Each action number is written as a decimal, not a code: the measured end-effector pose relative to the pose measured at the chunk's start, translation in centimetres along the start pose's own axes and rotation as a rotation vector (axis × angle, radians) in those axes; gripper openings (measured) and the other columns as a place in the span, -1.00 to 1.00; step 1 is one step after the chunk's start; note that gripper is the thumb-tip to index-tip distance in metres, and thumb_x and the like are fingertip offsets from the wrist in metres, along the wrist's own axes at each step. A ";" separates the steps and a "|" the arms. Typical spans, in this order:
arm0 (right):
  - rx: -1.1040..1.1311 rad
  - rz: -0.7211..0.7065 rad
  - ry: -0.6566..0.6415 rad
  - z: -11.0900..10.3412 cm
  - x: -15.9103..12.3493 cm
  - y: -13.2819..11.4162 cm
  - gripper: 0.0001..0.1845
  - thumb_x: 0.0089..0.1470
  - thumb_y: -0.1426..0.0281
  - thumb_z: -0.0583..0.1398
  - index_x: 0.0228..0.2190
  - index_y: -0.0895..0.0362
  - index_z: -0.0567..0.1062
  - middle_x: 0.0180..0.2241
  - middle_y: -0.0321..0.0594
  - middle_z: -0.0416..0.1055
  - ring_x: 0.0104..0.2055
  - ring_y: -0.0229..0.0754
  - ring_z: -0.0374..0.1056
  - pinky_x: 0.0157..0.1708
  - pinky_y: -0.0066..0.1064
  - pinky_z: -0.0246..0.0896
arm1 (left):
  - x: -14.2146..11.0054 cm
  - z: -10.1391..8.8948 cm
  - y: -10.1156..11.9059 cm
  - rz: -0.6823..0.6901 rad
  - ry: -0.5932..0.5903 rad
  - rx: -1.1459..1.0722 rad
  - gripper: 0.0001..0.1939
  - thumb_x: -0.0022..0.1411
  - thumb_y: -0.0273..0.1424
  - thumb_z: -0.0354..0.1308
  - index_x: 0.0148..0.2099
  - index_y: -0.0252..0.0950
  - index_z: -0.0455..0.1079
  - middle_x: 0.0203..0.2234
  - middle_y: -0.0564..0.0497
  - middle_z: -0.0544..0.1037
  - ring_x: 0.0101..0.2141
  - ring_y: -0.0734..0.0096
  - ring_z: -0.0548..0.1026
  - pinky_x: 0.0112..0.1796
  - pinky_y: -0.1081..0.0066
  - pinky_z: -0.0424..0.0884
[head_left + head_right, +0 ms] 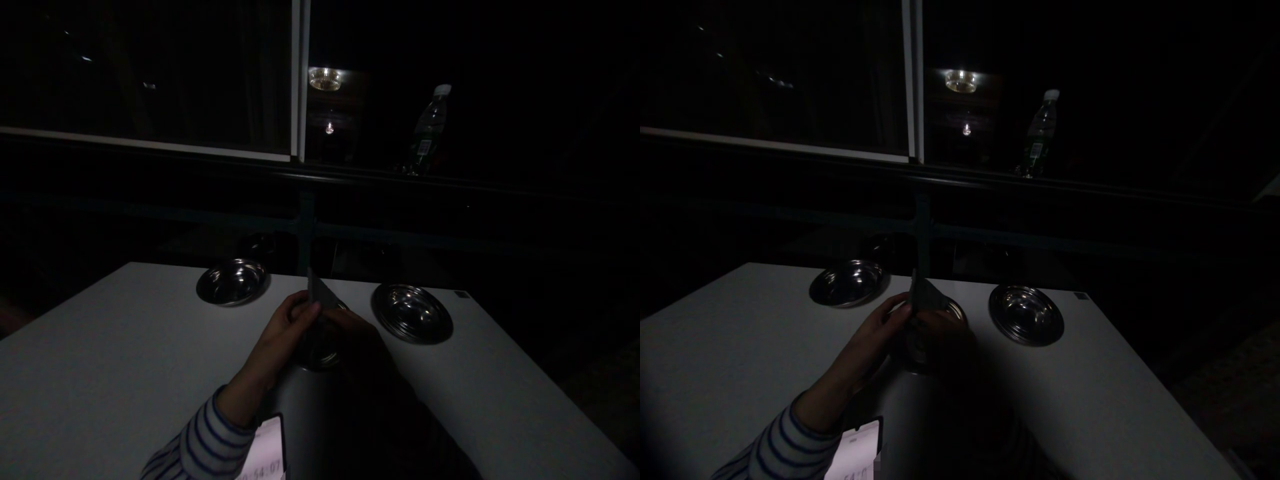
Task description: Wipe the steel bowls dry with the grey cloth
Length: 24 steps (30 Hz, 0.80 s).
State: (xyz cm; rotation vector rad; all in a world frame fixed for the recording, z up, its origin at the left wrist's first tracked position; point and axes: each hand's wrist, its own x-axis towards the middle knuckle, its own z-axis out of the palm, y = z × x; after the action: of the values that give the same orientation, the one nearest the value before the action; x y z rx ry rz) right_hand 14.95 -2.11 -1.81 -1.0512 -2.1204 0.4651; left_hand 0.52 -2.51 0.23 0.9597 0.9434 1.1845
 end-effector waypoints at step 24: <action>0.218 0.479 0.560 -7.7 -1.4 1.7 -0.67 -0.02 0.17 0.13 -0.29 0.12 0.49 -0.40 -0.24 0.44 -0.32 -0.15 0.34 -0.33 -0.38 0.18 | 2.6 -5.2 1.1 0.264 0.235 0.525 -0.65 -0.05 -0.21 0.20 -0.25 -0.35 0.39 -0.44 0.00 0.50 -0.37 0.31 0.46 -0.35 0.37 0.36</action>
State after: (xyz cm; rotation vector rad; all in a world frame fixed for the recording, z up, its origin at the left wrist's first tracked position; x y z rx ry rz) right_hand 22.15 -2.16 1.80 -1.3707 -1.2975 0.5353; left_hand -4.39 0.66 -0.58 1.4162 1.3894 1.3176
